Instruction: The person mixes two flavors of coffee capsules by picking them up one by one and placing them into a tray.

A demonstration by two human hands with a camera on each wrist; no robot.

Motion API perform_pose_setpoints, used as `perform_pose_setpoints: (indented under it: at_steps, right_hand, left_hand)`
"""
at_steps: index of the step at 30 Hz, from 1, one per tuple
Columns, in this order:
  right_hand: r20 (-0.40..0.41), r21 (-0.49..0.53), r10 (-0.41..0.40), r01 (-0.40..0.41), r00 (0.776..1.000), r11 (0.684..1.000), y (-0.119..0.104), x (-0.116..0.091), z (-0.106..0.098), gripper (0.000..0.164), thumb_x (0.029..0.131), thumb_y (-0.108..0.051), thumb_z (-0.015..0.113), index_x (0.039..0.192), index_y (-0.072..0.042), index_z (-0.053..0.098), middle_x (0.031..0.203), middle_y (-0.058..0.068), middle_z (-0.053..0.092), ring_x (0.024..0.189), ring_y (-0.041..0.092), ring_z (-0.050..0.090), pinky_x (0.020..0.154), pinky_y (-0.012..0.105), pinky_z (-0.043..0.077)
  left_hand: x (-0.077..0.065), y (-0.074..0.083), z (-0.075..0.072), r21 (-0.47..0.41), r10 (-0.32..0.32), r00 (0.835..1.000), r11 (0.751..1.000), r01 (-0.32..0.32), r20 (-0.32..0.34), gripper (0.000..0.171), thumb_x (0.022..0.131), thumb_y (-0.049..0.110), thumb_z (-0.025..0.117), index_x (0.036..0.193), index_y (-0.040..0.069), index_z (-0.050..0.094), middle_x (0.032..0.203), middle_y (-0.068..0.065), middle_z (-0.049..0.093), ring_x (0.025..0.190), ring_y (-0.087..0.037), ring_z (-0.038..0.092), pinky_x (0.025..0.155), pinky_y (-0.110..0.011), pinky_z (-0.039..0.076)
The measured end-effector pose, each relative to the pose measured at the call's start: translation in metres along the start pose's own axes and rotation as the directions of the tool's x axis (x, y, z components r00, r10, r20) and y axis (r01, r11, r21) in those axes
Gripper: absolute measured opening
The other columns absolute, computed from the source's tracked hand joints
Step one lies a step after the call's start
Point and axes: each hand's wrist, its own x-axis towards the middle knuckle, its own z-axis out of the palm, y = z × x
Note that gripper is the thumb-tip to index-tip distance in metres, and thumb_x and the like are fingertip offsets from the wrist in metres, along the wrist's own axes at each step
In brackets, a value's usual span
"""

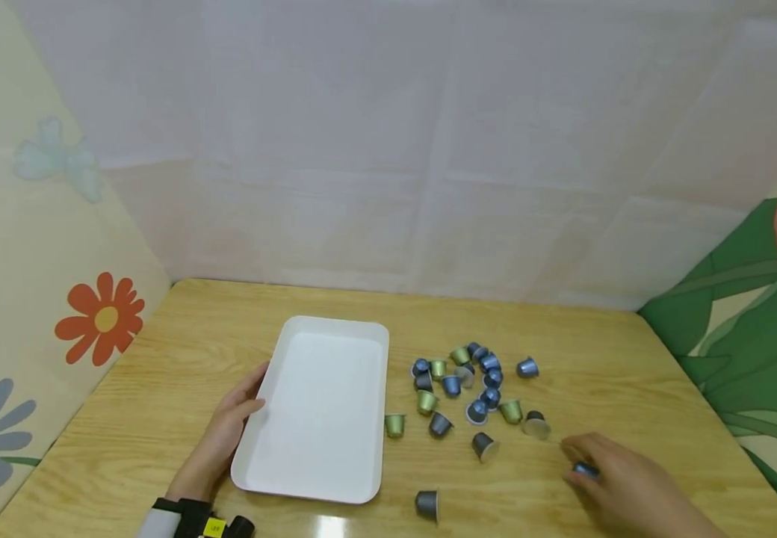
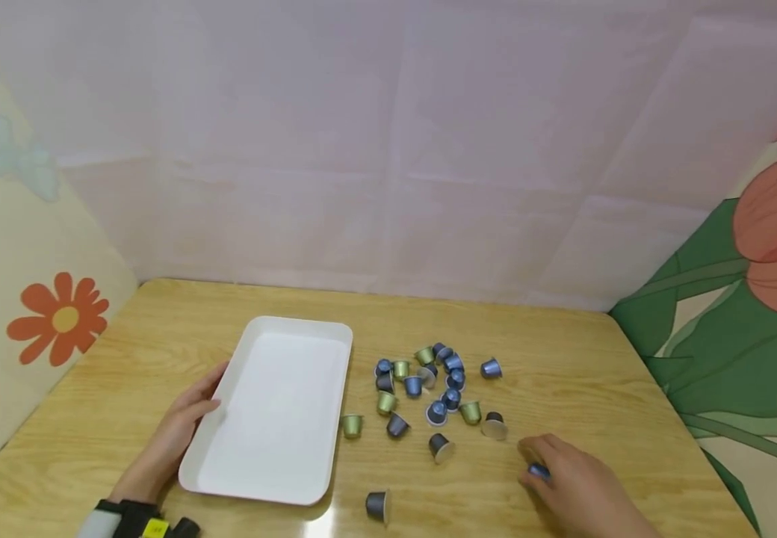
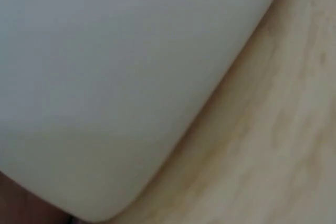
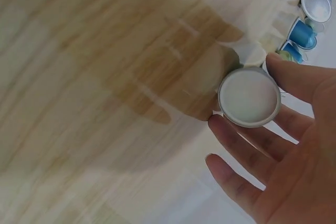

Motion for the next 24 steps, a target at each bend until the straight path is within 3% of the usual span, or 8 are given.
perform_pose_setpoints:
  at_steps: [9, 16, 19, 24]
  right_hand:
    - [0.006, 0.013, -0.004, 0.004, 1.000, 1.000, 0.003, -0.006, 0.004, 0.030, 0.085, -0.019, 0.078, 0.112, -0.012, 0.067, 0.103, -0.003, 0.061, 0.092, 0.016, 0.063, 0.077, 0.042, 0.054]
    - [-0.060, -0.083, -0.118, 0.113, 0.991, 0.990, -0.013, -0.009, 0.000, 0.022, 0.087, -0.020, 0.075, 0.108, -0.019, 0.068, 0.096, -0.011, 0.059, 0.088, 0.009, 0.060, 0.075, 0.035, 0.054]
    - [-0.128, -0.162, -0.229, 0.207, 0.965, 0.965, -0.025, -0.007, -0.005, 0.023, 0.087, -0.019, 0.075, 0.109, -0.019, 0.069, 0.095, -0.013, 0.059, 0.085, 0.008, 0.060, 0.073, 0.034, 0.053]
    - [-0.260, -0.299, -0.379, 0.299, 0.888, 0.906, -0.049, 0.000, -0.014, 0.033, 0.080, -0.017, 0.083, 0.110, -0.017, 0.070, 0.098, -0.009, 0.062, 0.087, 0.013, 0.062, 0.074, 0.037, 0.053]
  left_hand:
    - [-0.004, -0.002, -0.003, -0.044, 0.031, 0.999, 0.999, -0.031, 0.015, 0.067, 0.093, -0.007, 0.033, 0.156, -0.005, 0.009, 0.164, -0.019, 0.003, 0.148, -0.036, 0.002, 0.098, -0.009, 0.034]
    - [0.000, 0.001, -0.001, -0.089, -0.037, 0.999, 0.995, 0.036, -0.009, 0.062, 0.100, 0.004, 0.036, 0.158, 0.002, 0.013, 0.165, -0.011, 0.009, 0.149, -0.029, 0.009, 0.098, -0.012, 0.038]
    - [0.001, 0.001, -0.001, -0.058, -0.067, 0.998, 0.996, 0.066, -0.015, 0.060, 0.103, 0.009, 0.038, 0.158, 0.004, 0.015, 0.165, -0.009, 0.010, 0.149, -0.027, 0.012, 0.097, -0.012, 0.038]
    - [0.002, 0.001, -0.001, -0.033, -0.073, 0.997, 0.997, 0.072, -0.040, 0.060, 0.103, 0.010, 0.040, 0.158, 0.003, 0.016, 0.164, -0.011, 0.012, 0.149, -0.028, 0.012, 0.096, -0.011, 0.038]
